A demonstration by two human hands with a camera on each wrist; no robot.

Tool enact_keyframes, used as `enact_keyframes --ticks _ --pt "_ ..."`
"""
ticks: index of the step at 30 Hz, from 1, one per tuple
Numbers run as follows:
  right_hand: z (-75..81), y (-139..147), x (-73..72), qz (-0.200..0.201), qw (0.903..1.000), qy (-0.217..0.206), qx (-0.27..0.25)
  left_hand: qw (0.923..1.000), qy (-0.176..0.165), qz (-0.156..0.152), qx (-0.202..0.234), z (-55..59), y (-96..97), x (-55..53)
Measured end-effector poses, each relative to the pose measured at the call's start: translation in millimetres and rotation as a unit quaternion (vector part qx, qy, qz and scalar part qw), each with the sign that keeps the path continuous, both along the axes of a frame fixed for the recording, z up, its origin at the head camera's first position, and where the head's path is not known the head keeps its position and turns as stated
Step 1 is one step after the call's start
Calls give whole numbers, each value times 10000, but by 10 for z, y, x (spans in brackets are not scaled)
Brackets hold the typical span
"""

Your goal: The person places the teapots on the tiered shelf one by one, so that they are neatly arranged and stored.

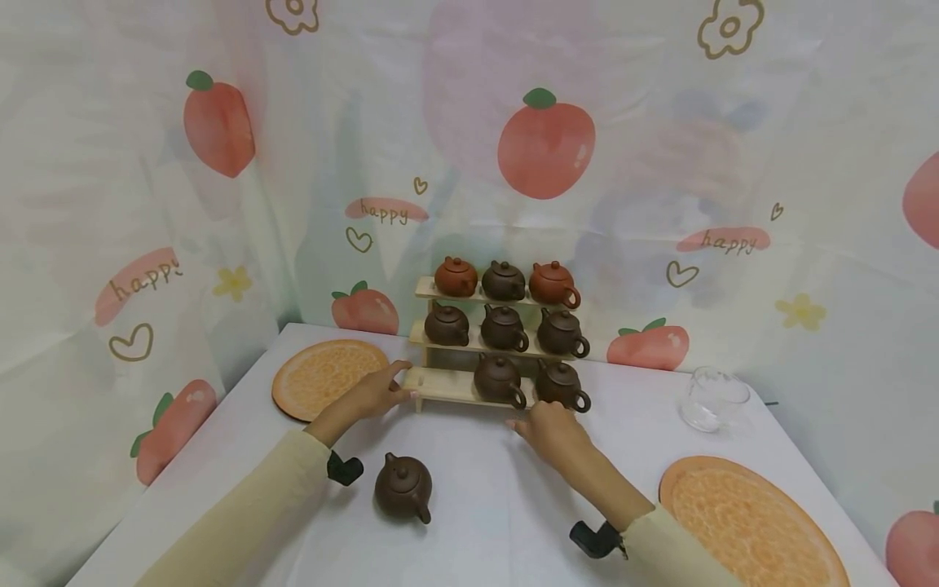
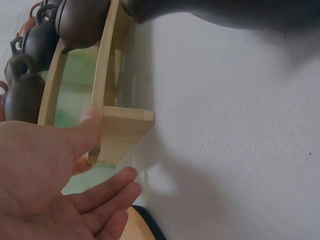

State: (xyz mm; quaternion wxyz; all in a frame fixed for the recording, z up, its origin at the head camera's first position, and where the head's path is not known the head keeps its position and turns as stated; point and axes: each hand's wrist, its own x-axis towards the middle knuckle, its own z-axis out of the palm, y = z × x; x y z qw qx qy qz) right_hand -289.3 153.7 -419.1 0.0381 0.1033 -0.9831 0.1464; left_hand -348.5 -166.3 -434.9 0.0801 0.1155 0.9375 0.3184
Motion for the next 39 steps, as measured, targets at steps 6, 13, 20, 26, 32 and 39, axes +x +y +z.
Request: enact_keyframes --ticks 6,13,20,26,32,39 --pt "-104 -135 179 573 9982 -157 -5 10000 1 -14 24 -15 -17 -2" --pt "-99 -381 434 1229 9871 -832 -598 10000 -4 -2 14 -16 -15 8" --pt "-88 -636 670 1934 9690 -1320 -790 10000 11 -12 4 -18 -18 9" --pt "-86 -809 800 2260 9628 -1284 -737 10000 75 -24 35 -28 -20 -6" --pt "-110 -834 806 2350 9623 -1191 -681 9999 82 -38 43 -46 -21 -21" --pt "-45 -759 721 2633 9562 -1229 -340 10000 22 -28 78 -36 -18 -37"
